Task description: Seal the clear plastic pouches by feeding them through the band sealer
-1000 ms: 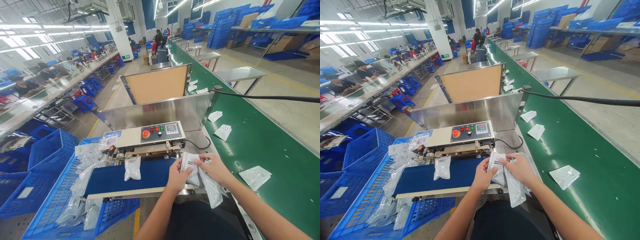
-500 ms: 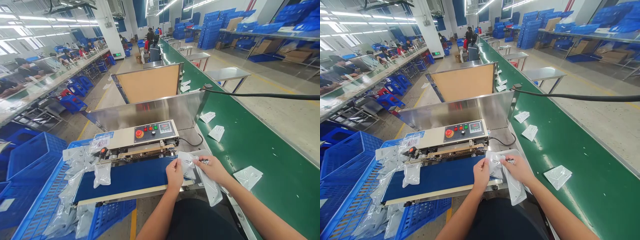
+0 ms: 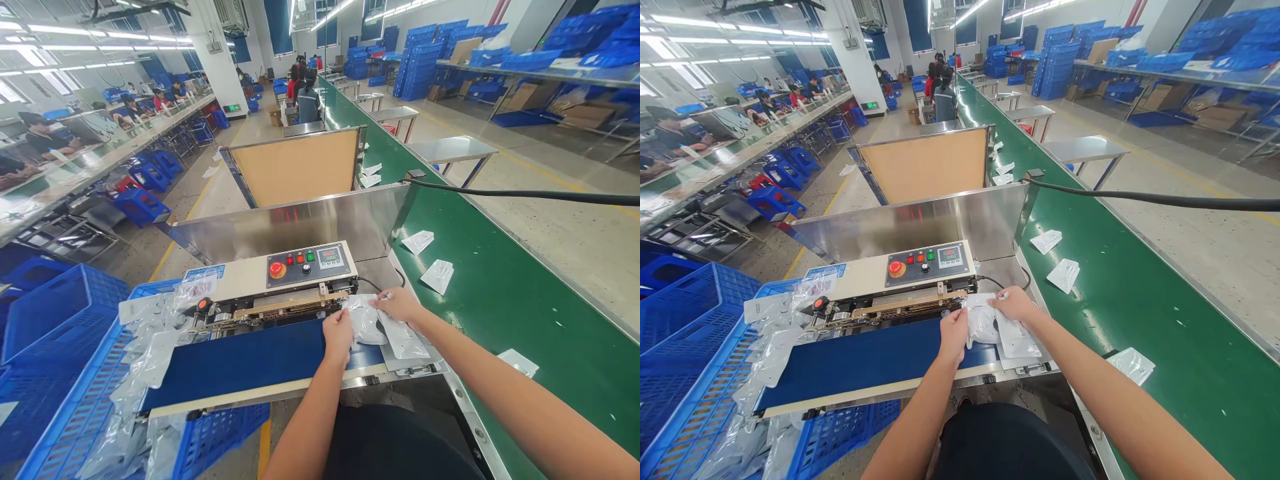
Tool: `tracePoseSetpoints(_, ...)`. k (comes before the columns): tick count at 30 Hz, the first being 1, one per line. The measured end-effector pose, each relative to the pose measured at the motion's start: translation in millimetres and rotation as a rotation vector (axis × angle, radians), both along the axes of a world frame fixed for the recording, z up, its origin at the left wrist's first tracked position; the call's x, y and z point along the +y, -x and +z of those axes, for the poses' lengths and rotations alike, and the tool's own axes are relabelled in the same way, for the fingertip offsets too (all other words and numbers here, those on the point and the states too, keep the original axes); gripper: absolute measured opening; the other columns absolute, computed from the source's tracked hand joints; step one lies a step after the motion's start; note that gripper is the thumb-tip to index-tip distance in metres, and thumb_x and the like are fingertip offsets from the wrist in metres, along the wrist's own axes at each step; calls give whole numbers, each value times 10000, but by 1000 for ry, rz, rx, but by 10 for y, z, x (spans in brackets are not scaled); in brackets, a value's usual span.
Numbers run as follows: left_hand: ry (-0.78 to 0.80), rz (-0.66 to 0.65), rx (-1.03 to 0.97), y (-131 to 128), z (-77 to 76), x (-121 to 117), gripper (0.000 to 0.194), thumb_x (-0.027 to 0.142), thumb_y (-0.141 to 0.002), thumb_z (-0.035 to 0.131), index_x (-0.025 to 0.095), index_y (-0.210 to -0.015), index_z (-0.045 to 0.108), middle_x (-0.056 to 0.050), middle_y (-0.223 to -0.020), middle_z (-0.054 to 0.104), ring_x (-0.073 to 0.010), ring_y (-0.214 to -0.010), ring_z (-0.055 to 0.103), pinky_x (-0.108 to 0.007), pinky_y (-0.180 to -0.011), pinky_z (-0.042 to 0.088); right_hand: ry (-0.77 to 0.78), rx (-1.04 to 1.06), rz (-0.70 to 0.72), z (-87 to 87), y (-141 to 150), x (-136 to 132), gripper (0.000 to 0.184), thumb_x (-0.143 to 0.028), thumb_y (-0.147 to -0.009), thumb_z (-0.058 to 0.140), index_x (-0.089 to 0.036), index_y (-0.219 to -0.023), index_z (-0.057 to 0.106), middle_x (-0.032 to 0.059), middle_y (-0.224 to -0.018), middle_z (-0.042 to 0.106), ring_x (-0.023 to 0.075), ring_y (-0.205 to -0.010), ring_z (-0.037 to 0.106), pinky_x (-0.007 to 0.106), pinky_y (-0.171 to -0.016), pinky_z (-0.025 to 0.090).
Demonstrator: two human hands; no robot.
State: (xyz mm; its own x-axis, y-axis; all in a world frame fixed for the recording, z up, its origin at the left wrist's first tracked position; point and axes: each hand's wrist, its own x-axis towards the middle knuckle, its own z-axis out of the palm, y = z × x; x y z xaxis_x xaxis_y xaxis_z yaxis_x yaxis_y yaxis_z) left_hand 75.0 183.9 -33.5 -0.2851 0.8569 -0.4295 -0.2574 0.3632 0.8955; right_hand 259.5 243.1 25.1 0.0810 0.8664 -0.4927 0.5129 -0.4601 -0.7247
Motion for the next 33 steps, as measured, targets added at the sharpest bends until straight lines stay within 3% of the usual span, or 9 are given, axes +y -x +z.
tracePoseSetpoints(7, 7, 97, 56, 505, 135, -160, 590, 711, -738, 842, 133, -854, 822, -86, -776, 750, -194, -688, 633, -274, -609, 465, -21, 33, 23, 136, 3, -170, 547, -646, -718, 856, -176, -996, 828, -42, -532, 547, 135, -517, 458, 269, -502, 343)
tracePoseSetpoints(10, 29, 186, 126, 764, 212, -354, 567, 665, -795, 838, 146, -1023, 829, -151, -1062, 817, -301, -1003, 740, -347, -812, 578, -52, 52, -21, 250, -184, -341, 621, -708, -746, 811, -175, -1063, 837, -37, -512, 529, 141, -497, 435, 276, -488, 317)
tracePoseSetpoints(14, -125, 335, 396, 842, 375, -776, 622, 568, -854, 857, 241, -1369, 733, -156, -1547, 646, -354, -1463, 562, -426, -1185, 476, -125, 28, -125, 396, -278, -547, 666, -753, -770, 778, -160, -1065, 844, -45, -425, 444, 136, -424, 345, 291, -451, 262)
tracePoseSetpoints(17, -194, 21, 307, 540, 535, -950, 584, 544, -870, 858, 229, -1350, 752, -173, -1429, 720, -366, -1346, 660, -463, -1157, 515, -243, -5, -139, 504, -70, -645, 614, -737, -782, 763, -168, -992, 854, -23, -423, 473, 141, -413, 352, 306, -440, 282)
tracePoseSetpoints(19, -177, -251, 117, 247, 634, -918, 609, 519, -845, 888, 201, -1347, 757, -180, -1341, 766, -365, -1232, 721, -462, -1058, 579, -336, 29, -99, 570, 137, -659, 534, -693, -786, 755, -186, -918, 856, 49, -590, 671, 173, -510, 511, 312, -498, 398)
tracePoseSetpoints(21, -187, -401, -27, 2, 704, -804, 633, 508, -818, 912, 177, -1336, 759, -169, -1296, 787, -355, -1157, 742, -434, -983, 600, -368, 90, -60, 611, 287, -628, 481, -655, -782, 763, -193, -880, 855, 99, -817, 792, 218, -674, 645, 316, -595, 493)
tracePoseSetpoints(24, -186, -451, -141, -117, 730, -621, 606, 601, -774, 918, 138, -1149, 807, -134, -1075, 830, -304, -947, 752, -382, -867, 590, -322, 150, -131, 603, 262, -536, 535, -679, -768, 789, -178, -945, 857, 110, -862, 804, 223, -705, 663, 318, -619, 520)
tracePoseSetpoints(27, -109, -433, -209, 5, 685, -548, 689, 720, -728, 903, 130, -1073, 815, -99, -917, 815, -237, -782, 708, -338, -765, 556, -265, 233, -245, 547, 20, -496, 676, -747, -770, 774, -149, -1077, 845, 86, -748, 752, 190, -629, 611, 314, -594, 516)
tracePoseSetpoints(33, -95, -405, -223, 62, 622, -556, 757, 839, -796, 767, 126, -1041, 836, -58, -745, 733, -177, -660, 592, -282, -667, 464, -135, 352, 140, 498, -138, -760, 601, -682, -759, 823, -176, -1082, 841, 78, -955, 772, 148, -621, 571, 280, -524, 443)
